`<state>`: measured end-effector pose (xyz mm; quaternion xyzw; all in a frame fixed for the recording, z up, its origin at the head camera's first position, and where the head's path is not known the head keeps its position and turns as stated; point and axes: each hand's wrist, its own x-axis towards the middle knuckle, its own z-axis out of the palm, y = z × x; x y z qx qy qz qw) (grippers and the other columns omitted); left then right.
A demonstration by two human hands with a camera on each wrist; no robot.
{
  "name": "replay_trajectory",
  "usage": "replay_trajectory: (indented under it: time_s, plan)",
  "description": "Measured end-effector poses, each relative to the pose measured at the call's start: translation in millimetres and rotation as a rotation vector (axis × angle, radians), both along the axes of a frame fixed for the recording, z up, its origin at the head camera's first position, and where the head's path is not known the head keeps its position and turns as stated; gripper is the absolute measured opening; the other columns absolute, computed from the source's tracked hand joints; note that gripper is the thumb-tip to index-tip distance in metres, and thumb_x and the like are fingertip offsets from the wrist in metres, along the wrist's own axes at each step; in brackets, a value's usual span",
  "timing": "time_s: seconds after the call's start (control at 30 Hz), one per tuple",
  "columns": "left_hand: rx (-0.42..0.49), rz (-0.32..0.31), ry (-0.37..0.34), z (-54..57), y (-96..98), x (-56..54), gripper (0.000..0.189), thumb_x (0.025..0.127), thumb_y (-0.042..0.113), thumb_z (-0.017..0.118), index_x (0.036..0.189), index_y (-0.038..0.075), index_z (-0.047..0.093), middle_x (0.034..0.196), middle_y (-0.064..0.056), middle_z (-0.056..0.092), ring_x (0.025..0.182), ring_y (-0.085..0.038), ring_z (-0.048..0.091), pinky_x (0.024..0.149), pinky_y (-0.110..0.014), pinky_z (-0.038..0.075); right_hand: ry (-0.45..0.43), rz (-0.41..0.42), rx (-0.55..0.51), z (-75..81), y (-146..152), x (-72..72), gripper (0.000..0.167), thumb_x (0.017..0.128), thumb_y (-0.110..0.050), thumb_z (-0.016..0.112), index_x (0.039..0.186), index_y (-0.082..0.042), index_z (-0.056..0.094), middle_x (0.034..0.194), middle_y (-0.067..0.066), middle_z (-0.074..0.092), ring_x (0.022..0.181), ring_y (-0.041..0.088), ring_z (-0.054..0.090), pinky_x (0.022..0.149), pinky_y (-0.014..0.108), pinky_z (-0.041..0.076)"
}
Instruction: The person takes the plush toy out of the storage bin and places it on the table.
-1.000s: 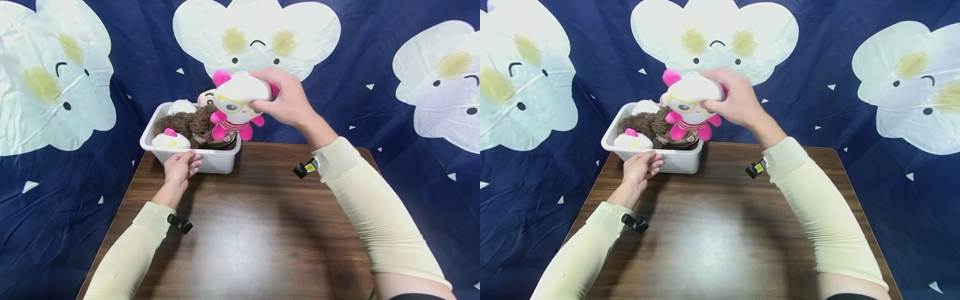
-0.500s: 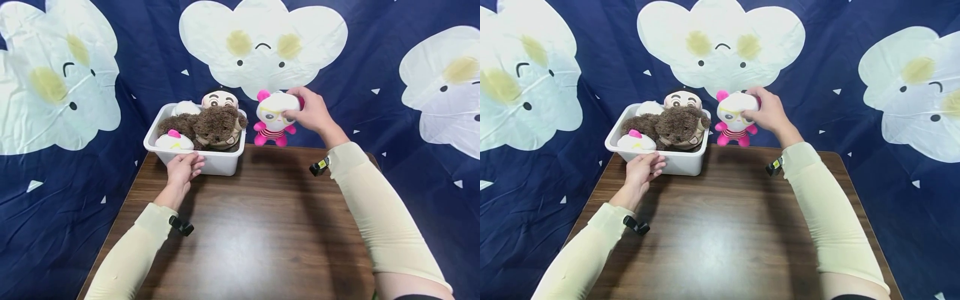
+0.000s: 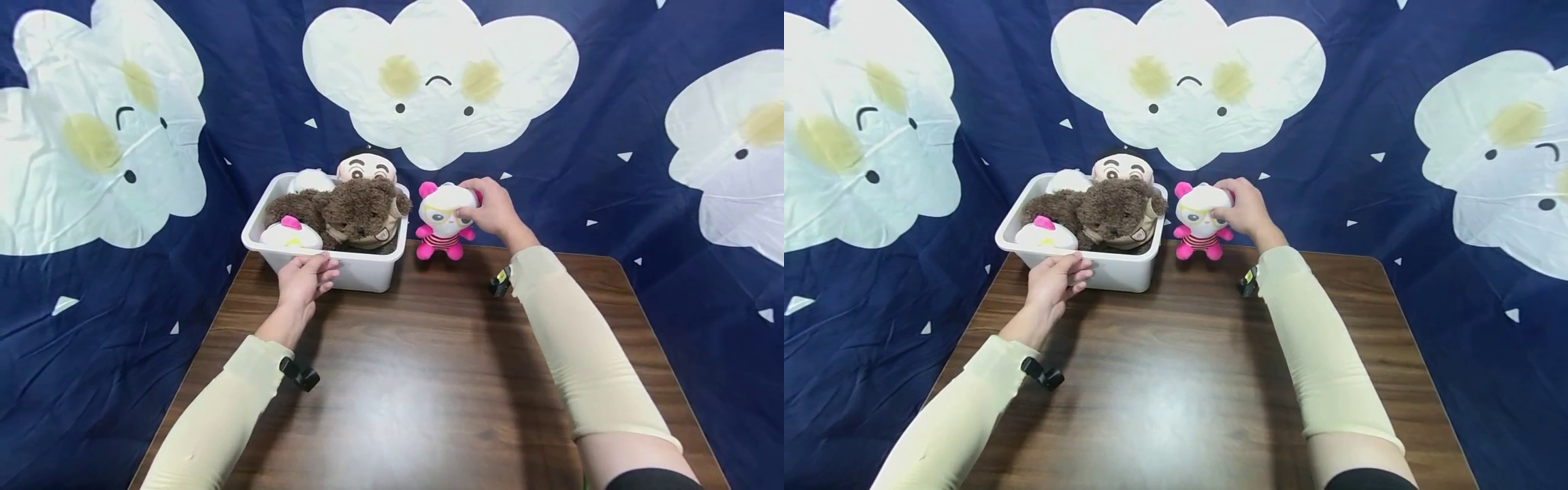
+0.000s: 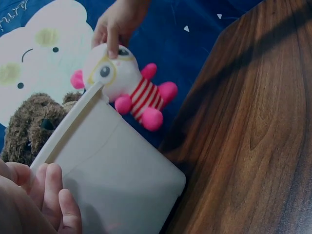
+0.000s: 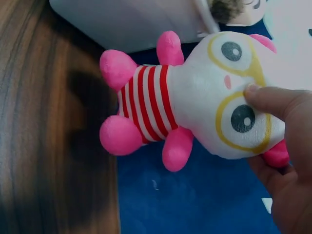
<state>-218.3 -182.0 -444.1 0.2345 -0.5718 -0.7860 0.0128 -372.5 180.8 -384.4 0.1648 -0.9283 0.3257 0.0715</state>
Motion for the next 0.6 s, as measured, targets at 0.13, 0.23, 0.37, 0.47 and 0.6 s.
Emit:
replay_trajectory:
  time_s: [0.13, 0.23, 0.37, 0.47, 0.6]
  plan:
    - [-0.002, -0.008, 0.0, -0.5, -0.4, 0.4, 0.012, 0.101, 0.017, 0.066, 0.108, 0.012, 0.058, 0.079, 0.004, 0.078, 0.065, -0.006, 0.072, 0.054, -0.017, 0.057, -0.026, -0.02, 0.016, -15.2, -5.5, -5.9, 0.049, 0.084, -0.016, 0.084, 0.129, -0.009, 0.066, 0.128, 0.018, 0.063, 0.117, 0.035, 0.056, 0.102, 0.052, 0.048]
    - [-0.006, -0.011, -0.002, -1.0, -1.2, 0.1, 0.012, 0.101, 0.017, 0.065, 0.107, 0.012, 0.057, 0.079, 0.005, 0.078, 0.064, -0.006, 0.072, 0.054, -0.017, 0.057, -0.036, -0.022, 0.039, -23.0, -9.7, -10.6, 0.049, 0.085, -0.015, 0.083, 0.131, -0.008, 0.065, 0.13, 0.019, 0.063, 0.119, 0.037, 0.056, 0.103, 0.052, 0.047]
    - [-0.016, -0.004, 0.0, -1.1, -1.3, -0.2, 0.012, 0.101, 0.018, 0.065, 0.106, 0.012, 0.057, 0.078, 0.006, 0.078, 0.063, -0.005, 0.072, 0.054, -0.016, 0.057, -0.043, -0.039, 0.074, -30.2, -15.3, -14.5, 0.052, 0.086, -0.016, 0.083, 0.134, -0.008, 0.063, 0.132, 0.019, 0.063, 0.122, 0.038, 0.056, 0.106, 0.053, 0.046]
    - [-0.017, 0.001, 0.005, -1.7, -0.9, -0.3, 0.012, 0.101, 0.017, 0.066, 0.106, 0.012, 0.057, 0.078, 0.005, 0.078, 0.063, -0.006, 0.072, 0.053, -0.016, 0.056, -0.062, -0.074, 0.096, -35.0, -17.8, -16.2, 0.056, 0.087, -0.02, 0.083, 0.137, -0.008, 0.061, 0.133, 0.02, 0.063, 0.123, 0.039, 0.057, 0.106, 0.054, 0.046]
    - [-0.019, 0.002, 0.01, -3.0, -0.9, -0.7, 0.012, 0.1, 0.017, 0.066, 0.107, 0.011, 0.058, 0.08, 0.004, 0.078, 0.062, -0.006, 0.072, 0.053, -0.016, 0.056, -0.084, -0.126, 0.099, -40.5, -18.9, -18.5, 0.06, 0.089, -0.023, 0.081, 0.142, -0.01, 0.057, 0.138, 0.021, 0.059, 0.126, 0.039, 0.054, 0.107, 0.055, 0.045]
